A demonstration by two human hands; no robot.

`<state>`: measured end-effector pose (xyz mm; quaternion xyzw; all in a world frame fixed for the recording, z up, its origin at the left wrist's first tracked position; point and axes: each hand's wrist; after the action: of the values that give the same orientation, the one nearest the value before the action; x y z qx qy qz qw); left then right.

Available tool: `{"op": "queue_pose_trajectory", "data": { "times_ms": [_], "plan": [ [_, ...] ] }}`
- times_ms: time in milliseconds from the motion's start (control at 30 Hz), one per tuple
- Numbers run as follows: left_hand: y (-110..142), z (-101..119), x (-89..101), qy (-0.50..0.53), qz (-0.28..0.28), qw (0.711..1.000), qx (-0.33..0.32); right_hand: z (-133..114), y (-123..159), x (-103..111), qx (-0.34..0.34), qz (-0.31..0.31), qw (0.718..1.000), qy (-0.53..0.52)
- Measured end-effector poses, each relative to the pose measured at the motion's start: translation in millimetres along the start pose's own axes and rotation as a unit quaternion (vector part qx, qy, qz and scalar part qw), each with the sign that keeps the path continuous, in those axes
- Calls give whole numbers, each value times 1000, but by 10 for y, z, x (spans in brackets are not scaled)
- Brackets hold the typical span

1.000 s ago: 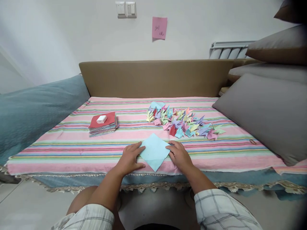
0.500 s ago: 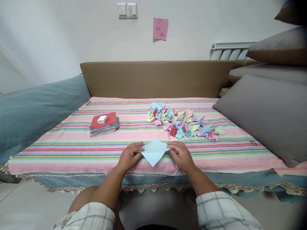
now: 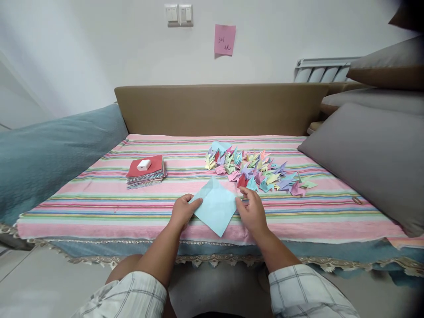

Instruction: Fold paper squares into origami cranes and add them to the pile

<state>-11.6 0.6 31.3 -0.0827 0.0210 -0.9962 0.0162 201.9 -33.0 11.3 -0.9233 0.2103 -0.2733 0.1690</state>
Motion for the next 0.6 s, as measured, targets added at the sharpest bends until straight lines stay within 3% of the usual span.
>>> {"op": "queue_pose_trajectory", "data": {
  "times_ms": [100, 167, 300, 433, 600],
  "plan": [
    [-67, -39, -6, -132, 2, 990, -45, -45, 87, -62, 116, -64, 984, 119],
    [-92, -52, -7, -174, -2, 982, -69, -83, 147, -122, 146, -119, 968, 165],
    [-90, -73, 6, -148, -18, 986, -68, -99, 207, -240, 142, -159, 951, 224],
    [-48, -82, 38, -102, -58, 992, -40, -84, 214, -286, 127, -153, 948, 247],
    [-55, -48, -10, -180, 1, 980, -84, -142, 203, -282, 120, -127, 951, 256]
  ]
}}
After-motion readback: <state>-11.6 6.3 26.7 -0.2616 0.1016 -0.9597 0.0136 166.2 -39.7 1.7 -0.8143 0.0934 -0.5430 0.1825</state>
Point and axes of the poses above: each hand's wrist, its own y-axis away from the middle knuckle, its own x-axis out of the back of the hand, z = x × y, and after that the axes turned 7 degrees about -x, right-handed
